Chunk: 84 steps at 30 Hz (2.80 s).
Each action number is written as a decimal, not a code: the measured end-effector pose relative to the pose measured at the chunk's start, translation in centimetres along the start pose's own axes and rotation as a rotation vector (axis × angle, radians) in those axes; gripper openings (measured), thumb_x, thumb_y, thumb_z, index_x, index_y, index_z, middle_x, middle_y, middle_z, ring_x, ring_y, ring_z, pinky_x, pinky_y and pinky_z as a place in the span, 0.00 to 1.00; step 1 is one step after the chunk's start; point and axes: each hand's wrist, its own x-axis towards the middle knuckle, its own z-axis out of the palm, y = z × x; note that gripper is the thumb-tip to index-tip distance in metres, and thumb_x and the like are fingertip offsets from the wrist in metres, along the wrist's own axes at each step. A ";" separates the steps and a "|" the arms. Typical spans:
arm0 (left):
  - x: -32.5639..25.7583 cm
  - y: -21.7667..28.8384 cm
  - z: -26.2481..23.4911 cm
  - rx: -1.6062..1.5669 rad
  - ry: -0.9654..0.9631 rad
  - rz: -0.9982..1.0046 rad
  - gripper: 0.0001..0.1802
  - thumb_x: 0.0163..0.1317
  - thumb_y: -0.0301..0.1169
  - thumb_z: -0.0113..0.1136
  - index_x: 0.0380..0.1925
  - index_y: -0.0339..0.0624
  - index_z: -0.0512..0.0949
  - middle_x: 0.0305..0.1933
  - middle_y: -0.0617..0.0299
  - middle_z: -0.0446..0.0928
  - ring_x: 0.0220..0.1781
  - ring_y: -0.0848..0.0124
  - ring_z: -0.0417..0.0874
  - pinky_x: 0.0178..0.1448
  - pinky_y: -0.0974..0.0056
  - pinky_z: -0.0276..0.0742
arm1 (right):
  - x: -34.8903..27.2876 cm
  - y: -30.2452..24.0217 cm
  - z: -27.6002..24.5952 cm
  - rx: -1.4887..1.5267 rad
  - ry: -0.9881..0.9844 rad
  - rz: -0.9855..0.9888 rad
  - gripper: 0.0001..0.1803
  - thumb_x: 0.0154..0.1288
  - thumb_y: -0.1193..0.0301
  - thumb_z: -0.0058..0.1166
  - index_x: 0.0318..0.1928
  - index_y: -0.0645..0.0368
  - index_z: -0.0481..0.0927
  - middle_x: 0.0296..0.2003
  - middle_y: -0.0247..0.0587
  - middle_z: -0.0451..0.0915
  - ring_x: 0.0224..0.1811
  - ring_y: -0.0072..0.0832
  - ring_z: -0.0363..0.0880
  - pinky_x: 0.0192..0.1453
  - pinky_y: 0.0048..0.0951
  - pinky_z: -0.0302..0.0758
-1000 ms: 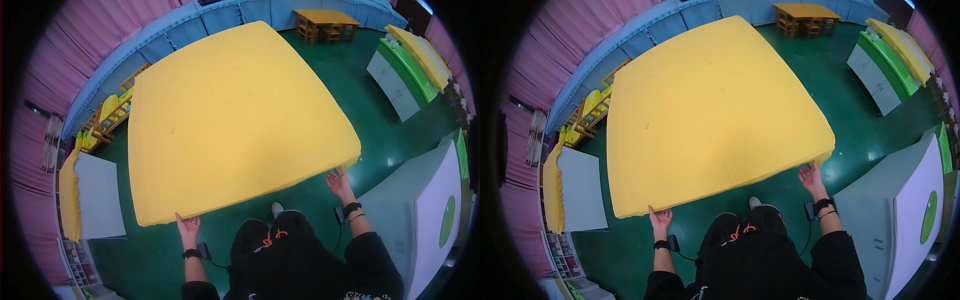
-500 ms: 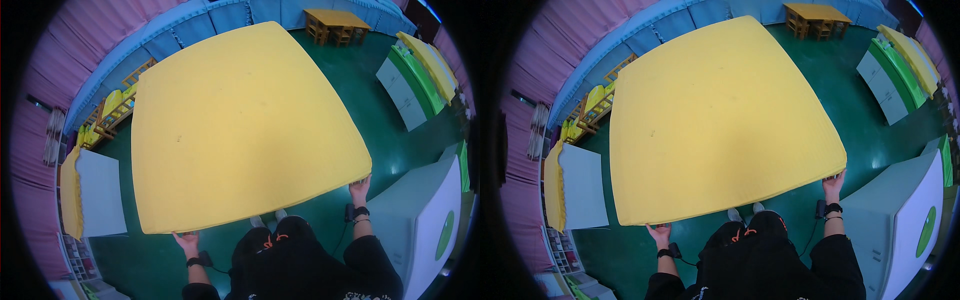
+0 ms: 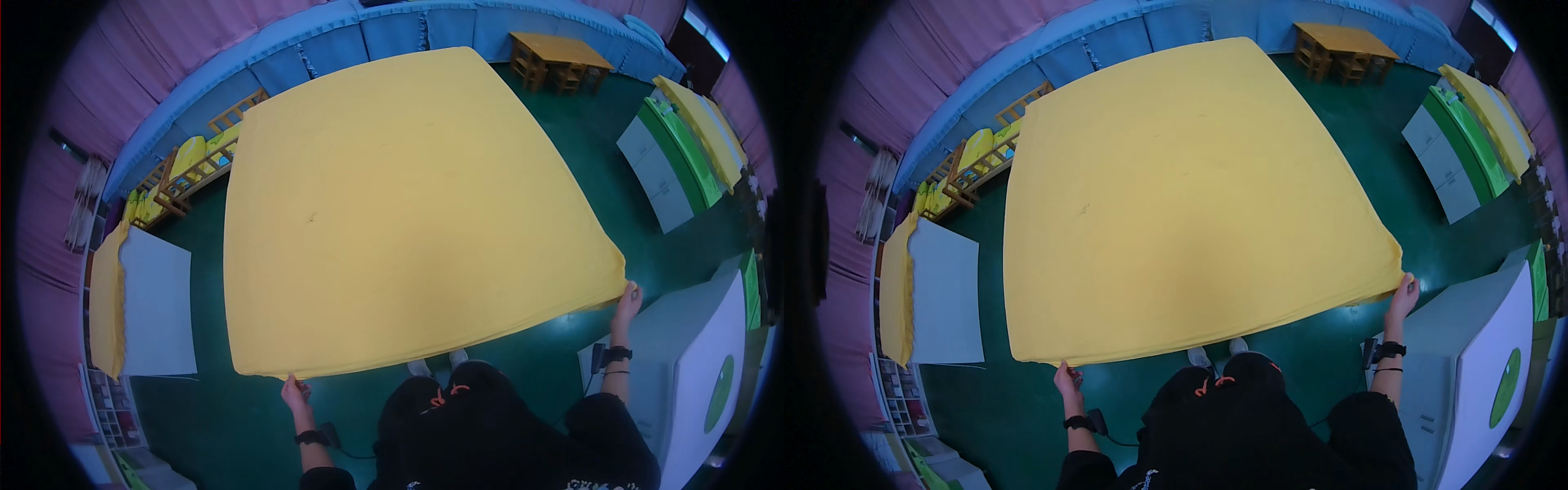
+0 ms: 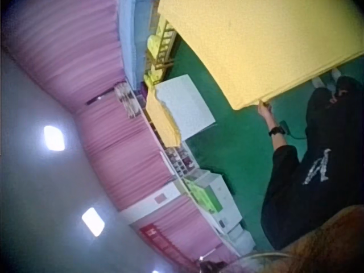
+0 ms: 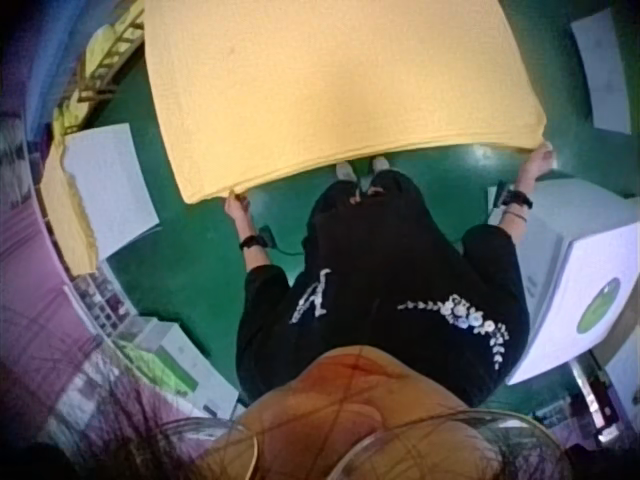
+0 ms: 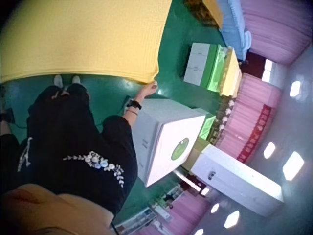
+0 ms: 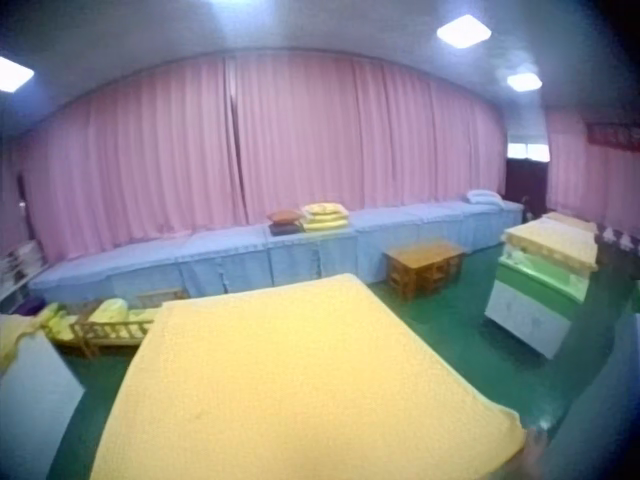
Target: The recorder folds two large yellow pieces of cloth, likely linens or bedsheets, in a daycare setting.
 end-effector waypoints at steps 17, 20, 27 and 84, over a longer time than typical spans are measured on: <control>-1.2 5.4 -6.8 -0.417 -0.284 0.357 0.16 0.68 0.23 0.56 0.20 0.44 0.68 0.24 0.68 0.67 0.30 0.77 0.71 0.44 0.66 0.74 | -3.0 -22.8 6.5 -0.014 -0.159 -0.753 0.18 0.78 0.57 0.50 0.46 0.63 0.76 0.38 0.34 0.77 0.39 0.21 0.72 0.46 0.25 0.70; -3.6 8.2 -5.9 -0.571 -0.254 0.372 0.15 0.68 0.22 0.57 0.21 0.44 0.68 0.25 0.68 0.68 0.31 0.78 0.71 0.44 0.67 0.75 | -9.4 -27.1 9.3 0.111 -0.294 -0.545 0.13 0.78 0.61 0.52 0.46 0.59 0.76 0.37 0.27 0.76 0.39 0.14 0.70 0.44 0.20 0.67; -4.6 7.8 -4.3 -0.599 -0.265 0.224 0.06 0.64 0.18 0.52 0.33 0.43 0.70 0.38 0.65 0.74 0.41 0.73 0.79 0.54 0.62 0.82 | -17.4 -25.8 15.2 0.130 -0.862 -0.438 0.08 0.74 0.68 0.56 0.44 0.57 0.73 0.37 0.25 0.74 0.42 0.12 0.70 0.49 0.17 0.67; -7.6 -4.3 -15.2 -0.301 -0.407 -0.290 0.16 0.70 0.36 0.50 0.53 0.43 0.76 0.44 0.64 0.82 0.35 0.69 0.82 0.29 0.59 0.74 | -13.7 -10.7 -14.0 0.158 -0.381 0.021 0.11 0.80 0.61 0.46 0.49 0.55 0.70 0.42 0.33 0.76 0.46 0.22 0.75 0.52 0.26 0.74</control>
